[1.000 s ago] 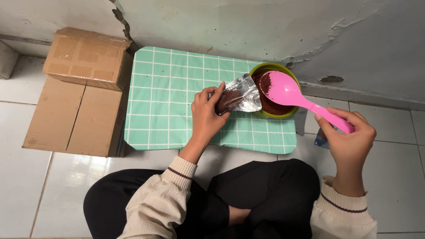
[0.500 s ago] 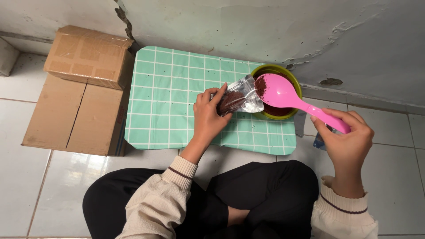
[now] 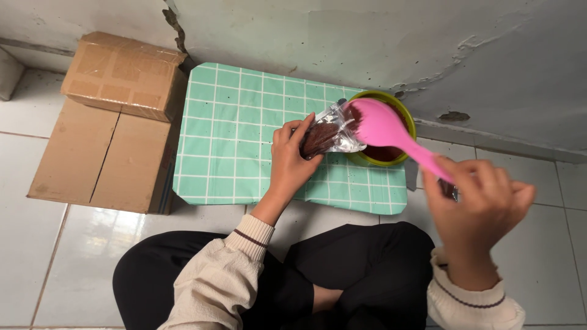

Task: Filling small silver pouches with brown powder using a spoon from a bowl

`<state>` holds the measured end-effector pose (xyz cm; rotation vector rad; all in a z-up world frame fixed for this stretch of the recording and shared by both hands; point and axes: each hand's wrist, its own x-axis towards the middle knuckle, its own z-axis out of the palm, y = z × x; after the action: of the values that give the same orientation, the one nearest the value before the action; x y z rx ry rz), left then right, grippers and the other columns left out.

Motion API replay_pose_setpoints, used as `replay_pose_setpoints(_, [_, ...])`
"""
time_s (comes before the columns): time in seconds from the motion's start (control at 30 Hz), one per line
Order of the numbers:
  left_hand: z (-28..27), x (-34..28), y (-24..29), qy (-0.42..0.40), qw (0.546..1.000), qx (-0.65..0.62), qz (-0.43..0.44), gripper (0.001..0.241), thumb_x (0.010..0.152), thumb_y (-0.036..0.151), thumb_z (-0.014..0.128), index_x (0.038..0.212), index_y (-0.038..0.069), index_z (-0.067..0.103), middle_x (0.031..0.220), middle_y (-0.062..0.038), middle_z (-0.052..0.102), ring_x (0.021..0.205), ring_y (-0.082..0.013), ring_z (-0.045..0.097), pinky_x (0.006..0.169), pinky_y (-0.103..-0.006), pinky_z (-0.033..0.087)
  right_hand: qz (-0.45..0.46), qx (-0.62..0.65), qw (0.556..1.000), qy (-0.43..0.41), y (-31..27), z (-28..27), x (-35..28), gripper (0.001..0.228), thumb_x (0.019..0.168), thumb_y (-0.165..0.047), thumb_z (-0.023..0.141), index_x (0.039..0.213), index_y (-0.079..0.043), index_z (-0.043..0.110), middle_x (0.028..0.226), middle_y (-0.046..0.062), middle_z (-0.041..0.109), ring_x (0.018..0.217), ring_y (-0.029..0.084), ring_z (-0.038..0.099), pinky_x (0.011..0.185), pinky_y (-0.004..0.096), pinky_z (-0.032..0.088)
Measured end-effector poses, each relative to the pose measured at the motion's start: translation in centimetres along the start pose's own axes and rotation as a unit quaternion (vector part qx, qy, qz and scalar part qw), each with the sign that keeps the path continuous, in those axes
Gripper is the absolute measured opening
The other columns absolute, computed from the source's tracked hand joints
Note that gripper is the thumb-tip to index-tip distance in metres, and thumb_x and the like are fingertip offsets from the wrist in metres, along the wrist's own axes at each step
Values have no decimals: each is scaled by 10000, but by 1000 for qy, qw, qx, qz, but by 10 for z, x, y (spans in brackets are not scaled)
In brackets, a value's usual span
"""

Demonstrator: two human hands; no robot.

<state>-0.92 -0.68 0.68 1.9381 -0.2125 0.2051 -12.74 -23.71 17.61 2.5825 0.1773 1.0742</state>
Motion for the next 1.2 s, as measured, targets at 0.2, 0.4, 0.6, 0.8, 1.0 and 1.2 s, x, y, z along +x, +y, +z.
replay_pose_setpoints(0.2, [-1, -1, 1, 15, 1000, -16, 13, 809, 752, 178, 728, 1508, 320, 477, 1295, 10, 538, 1174, -279, 496, 957, -423, 454, 13, 7, 1000, 21, -14, -8, 3, 244, 975, -144, 1049, 1062, -295, 878, 900, -68, 648, 763, 171, 550, 861, 371, 313])
replay_pose_setpoints(0.4, [-4, -1, 5, 8, 998, -57, 9, 803, 766, 133, 737, 1508, 293, 474, 1289, -6, 528, 1158, -277, 483, 978, -392, 489, 110, 121, 986, -28, -1, -5, -2, 272, 932, -147, 1064, 1125, -174, 875, 982, -18, 716, 850, 158, 615, 855, 385, 341])
replay_pose_setpoints(0.6, [-7, 1, 6, -5, 989, -150, -12, 815, 775, 88, 771, 1510, 256, 462, 1347, -53, 522, 1299, -276, 469, 1106, -406, 433, 174, 270, 946, -37, 19, -2, -5, 292, 942, 94, 977, 1188, 64, 822, 1020, 172, 703, 894, 259, 628, 770, 346, 470])
replay_pose_setpoints(0.8, [-11, 0, 14, 3, 987, -158, 28, 781, 801, 75, 750, 1506, 208, 441, 1397, -81, 508, 1312, -262, 513, 1096, -400, 468, 201, 211, 956, -28, 35, 18, -15, 299, 963, 11, 1007, 1216, 3, 849, 1067, 124, 747, 940, 243, 681, 791, 349, 514])
replay_pose_setpoints(1.0, [-9, -1, 18, 24, 991, -132, 15, 755, 801, 129, 784, 1463, 182, 425, 1332, -68, 542, 1249, -268, 494, 1070, -417, 427, 293, 182, 923, -174, 35, 90, -37, 271, 856, -231, 917, 1109, -204, 823, 1033, 5, 745, 832, 208, 673, 677, 389, 484])
replay_pose_setpoints(1.2, [-9, -2, 28, 66, 986, -154, -13, 806, 757, 43, 814, 1473, 149, 459, 1276, -78, 539, 1241, -318, 509, 1135, -526, 398, 323, 225, 895, -209, 12, 98, -41, 279, 843, -253, 877, 1109, -195, 812, 929, 117, 727, 862, 364, 691, 822, 430, 525])
